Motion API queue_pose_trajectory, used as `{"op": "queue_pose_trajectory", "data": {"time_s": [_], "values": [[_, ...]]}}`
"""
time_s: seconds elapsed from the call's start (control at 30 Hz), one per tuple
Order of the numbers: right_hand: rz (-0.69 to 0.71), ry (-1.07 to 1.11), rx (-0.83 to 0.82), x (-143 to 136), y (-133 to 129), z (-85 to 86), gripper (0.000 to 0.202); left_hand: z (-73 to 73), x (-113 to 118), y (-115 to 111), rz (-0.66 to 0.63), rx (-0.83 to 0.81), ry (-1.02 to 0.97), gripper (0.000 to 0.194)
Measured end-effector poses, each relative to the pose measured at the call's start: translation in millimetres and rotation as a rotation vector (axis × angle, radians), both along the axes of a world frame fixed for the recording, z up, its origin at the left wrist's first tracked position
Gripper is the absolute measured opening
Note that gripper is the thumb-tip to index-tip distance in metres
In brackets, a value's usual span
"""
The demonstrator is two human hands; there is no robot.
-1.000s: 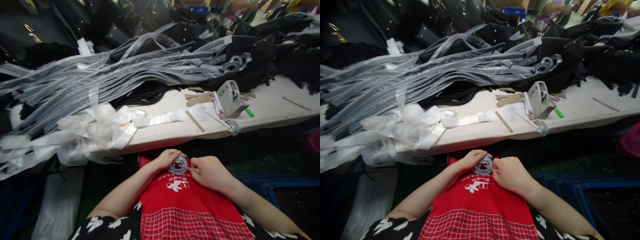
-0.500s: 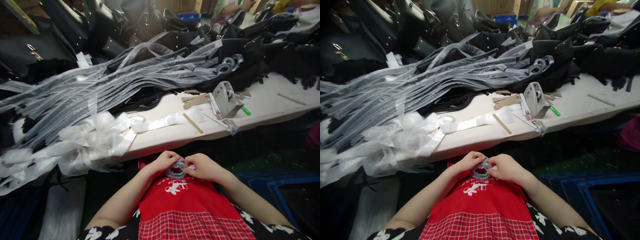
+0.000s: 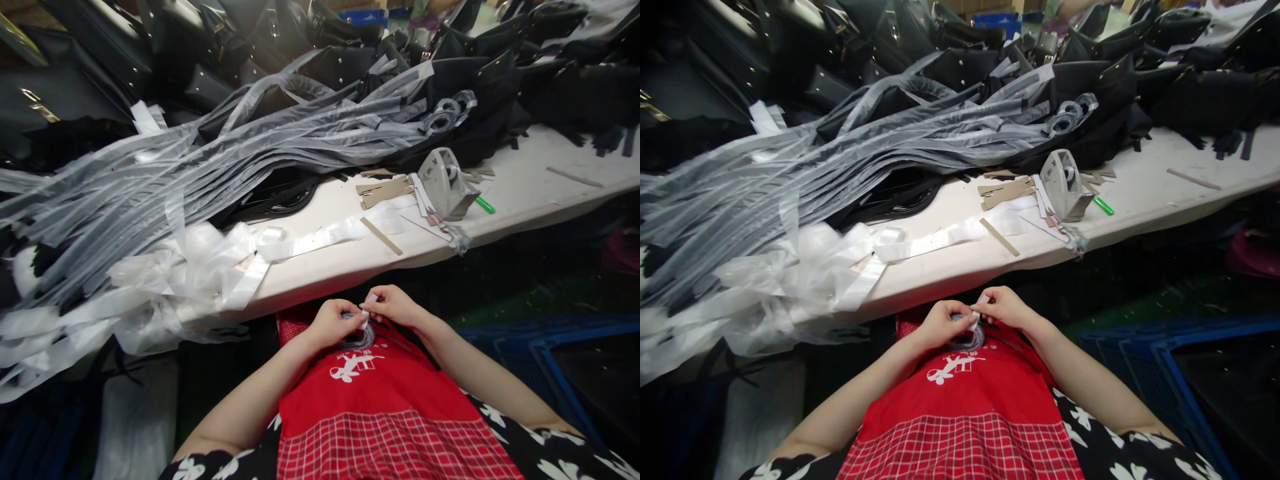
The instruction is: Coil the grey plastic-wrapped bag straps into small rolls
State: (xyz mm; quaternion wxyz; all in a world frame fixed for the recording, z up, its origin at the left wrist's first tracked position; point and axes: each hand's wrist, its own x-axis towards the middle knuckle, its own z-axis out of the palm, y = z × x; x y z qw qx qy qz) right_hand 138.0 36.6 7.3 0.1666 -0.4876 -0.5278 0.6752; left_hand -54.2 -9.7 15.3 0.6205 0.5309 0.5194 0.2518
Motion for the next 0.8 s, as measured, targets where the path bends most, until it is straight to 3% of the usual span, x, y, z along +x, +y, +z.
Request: {"op": "queue_pose_trajectory", "data": {"time_s": [0.13, 0.23, 0.37, 0.47, 0.67, 0.8], "values": [[-0.014, -0.017, -0.227, 0, 1, -6.3, 0.06, 2.9, 0, -3, 0.017, 0.126, -0.022, 0.028], [0.041, 0.019, -0.257, -4, -4, -7.3, 0.046, 4.7, 0, -5, 0.028, 0.226, 0.002, 0.023], [-0.071, 0.112, -0.19, -14, -13, -6.1, 0.034, 3.1, 0, -8, 0.055, 0.297, -0.034, 0.016], [-0.132, 0.101, -0.068, -20, -17, -6.2, 0.03, 2.3, -1, -9, 0.104, 0.363, -0.034, 0.011], [-0.157, -0.184, 0.469, -25, -31, -3.9, 0.018, 5.8, -2, -9, 0.173, 0.318, 0.093, 0.006], [-0.178, -0.213, 0.508, -25, -37, -2.5, 0.02, 6.0, 2, -8, 0.179, 0.242, 0.113, 0.012]]}}
